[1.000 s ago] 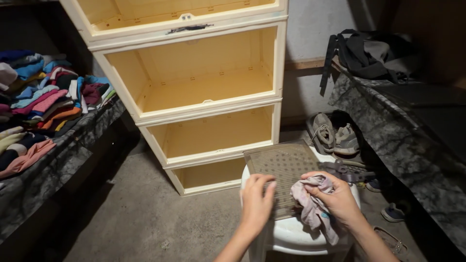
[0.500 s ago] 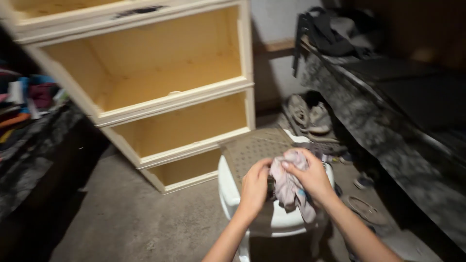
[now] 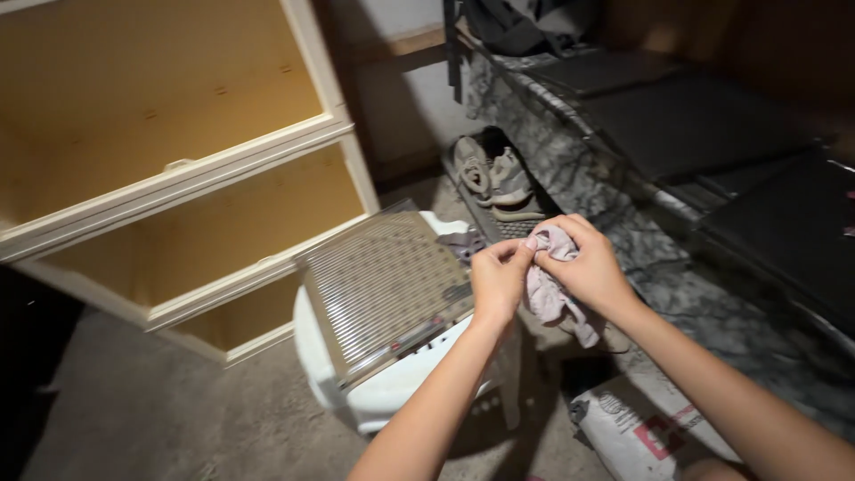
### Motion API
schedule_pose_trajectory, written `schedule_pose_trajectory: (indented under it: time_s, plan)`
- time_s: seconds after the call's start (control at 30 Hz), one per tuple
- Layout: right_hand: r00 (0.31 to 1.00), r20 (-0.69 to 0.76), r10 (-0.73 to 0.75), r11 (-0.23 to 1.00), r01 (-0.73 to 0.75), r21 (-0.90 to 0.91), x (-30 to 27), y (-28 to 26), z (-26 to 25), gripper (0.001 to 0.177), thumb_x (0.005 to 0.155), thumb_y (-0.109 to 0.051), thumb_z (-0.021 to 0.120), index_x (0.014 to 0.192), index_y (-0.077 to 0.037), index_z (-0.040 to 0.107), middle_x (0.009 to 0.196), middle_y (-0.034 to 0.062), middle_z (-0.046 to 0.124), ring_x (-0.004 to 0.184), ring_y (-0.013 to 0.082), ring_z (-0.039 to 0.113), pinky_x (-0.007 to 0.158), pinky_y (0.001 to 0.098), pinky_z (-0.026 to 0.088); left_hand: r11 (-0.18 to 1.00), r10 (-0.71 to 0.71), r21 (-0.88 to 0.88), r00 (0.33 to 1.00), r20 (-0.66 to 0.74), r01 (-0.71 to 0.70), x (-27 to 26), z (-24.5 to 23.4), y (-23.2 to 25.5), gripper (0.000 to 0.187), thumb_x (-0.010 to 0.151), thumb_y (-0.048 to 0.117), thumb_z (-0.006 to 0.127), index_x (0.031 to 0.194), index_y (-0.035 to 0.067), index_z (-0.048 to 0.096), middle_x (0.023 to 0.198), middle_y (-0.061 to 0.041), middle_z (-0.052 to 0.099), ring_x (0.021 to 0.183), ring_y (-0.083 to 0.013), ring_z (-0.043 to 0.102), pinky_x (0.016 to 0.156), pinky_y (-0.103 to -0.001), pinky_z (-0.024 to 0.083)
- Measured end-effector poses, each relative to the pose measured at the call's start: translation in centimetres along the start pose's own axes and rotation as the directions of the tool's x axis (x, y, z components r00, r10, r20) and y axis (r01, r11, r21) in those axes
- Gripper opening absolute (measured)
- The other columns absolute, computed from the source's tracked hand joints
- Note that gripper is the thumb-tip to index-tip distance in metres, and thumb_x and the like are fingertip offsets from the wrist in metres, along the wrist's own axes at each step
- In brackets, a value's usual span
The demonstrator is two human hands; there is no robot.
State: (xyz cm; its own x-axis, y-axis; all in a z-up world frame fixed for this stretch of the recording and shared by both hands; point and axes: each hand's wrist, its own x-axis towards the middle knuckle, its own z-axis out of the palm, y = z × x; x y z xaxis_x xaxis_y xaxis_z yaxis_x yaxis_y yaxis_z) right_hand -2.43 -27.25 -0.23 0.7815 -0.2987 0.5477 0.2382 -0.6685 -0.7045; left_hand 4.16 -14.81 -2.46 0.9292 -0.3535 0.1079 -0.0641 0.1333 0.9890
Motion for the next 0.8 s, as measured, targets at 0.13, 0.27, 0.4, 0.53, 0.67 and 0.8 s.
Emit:
schedule_pose_trajectory:
  time_s: [0.13, 0.27, 0.4, 0.53, 0.67, 0.8]
  plan:
    - [0.982, 0.108, 0.157, 0.942, -0.182, 0.283, 0.2, 2.9, -1.2, 0.037, 0.083, -0.004, 0.075, 0.119, -0.007, 0.064, 0.109, 0.0068, 0.068, 0.102, 0.0173, 0.067, 0.090, 0.0311, 0.054, 0.971, -0.007, 0.240, 0.999, -0.042, 0.016, 1.2, 2.2, 0.6, 0.026, 0.088, 0.023, 0.078, 0.097, -0.001, 0.080, 0.077, -0.009, 0.078, 0.065, -0.0104, 0.067, 0.063, -0.027, 0.054]
    - [0.921, 0.265, 0.286, 0.479, -0.377, 0.793, -1.2, 9.9, -1.5, 0.050, 0.096, -0.025, 0.058, 0.143, -0.010, 0.049, 0.127, 0.0080, 0.066, 0.116, 0.0155, 0.064, 0.097, 0.0303, 0.053, 0.921, 0.217, 0.342, 0.975, -0.047, -0.189, 3.9, 1.9, 1.9, 0.024, 0.088, 0.021, 0.078, 0.099, 0.000, 0.080, 0.079, -0.009, 0.079, 0.069, -0.0080, 0.069, 0.067, -0.027, 0.056]
    - [0.802, 0.254, 0.541, 0.439, -0.527, 0.728, -6.6, 22.9, 3.6, 0.049, 0.094, -0.033, 0.059, 0.136, -0.009, 0.051, 0.125, 0.0126, 0.068, 0.118, 0.0230, 0.065, 0.099, 0.0356, 0.054, 0.912, 0.212, 0.349, 0.976, 0.046, -0.215, 6.6, 0.2, 2.3, 0.021, 0.089, 0.018, 0.076, 0.100, 0.000, 0.078, 0.078, -0.011, 0.079, 0.068, -0.0098, 0.067, 0.065, -0.029, 0.055]
    - [0.722, 0.172, 0.670, 0.738, -0.673, -0.053, -14.9, 34.9, 12.3, 0.047, 0.085, -0.032, 0.071, 0.124, -0.010, 0.057, 0.117, 0.0175, 0.069, 0.113, 0.0332, 0.066, 0.095, 0.0433, 0.055, 0.880, 0.273, 0.392, 0.961, 0.050, -0.270, 7.9, 0.4, 2.1, 0.020, 0.088, 0.013, 0.075, 0.103, 0.001, 0.077, 0.080, -0.011, 0.079, 0.071, -0.0092, 0.070, 0.068, -0.028, 0.056]
    - [0.737, 0.032, 0.676, 0.654, -0.578, -0.488, -20.7, 39.4, 17.9, 0.046, 0.075, -0.030, 0.082, 0.113, -0.010, 0.063, 0.108, 0.0224, 0.071, 0.108, 0.0434, 0.067, 0.092, 0.0510, 0.056, 0.865, 0.332, 0.388, 0.943, 0.031, -0.318, 9.5, 0.4, 3.0, 0.022, 0.087, 0.010, 0.076, 0.108, 0.001, 0.075, 0.084, -0.012, 0.079, 0.072, -0.0093, 0.071, 0.069, -0.027, 0.056]
    - [0.379, -0.041, 0.925, 0.213, -0.603, -0.769, -20.6, 39.6, 21.5, 0.060, 0.079, -0.040, 0.084, 0.127, -0.015, 0.058, 0.116, 0.0170, 0.070, 0.116, 0.0332, 0.069, 0.099, 0.0488, 0.055, 0.847, 0.363, 0.398, 0.930, 0.051, -0.353, 10.6, -0.5, 3.2, 0.024, 0.085, 0.006, 0.076, 0.109, 0.002, 0.075, 0.090, -0.010, 0.079, 0.078, -0.0094, 0.072, 0.075, -0.026, 0.057]
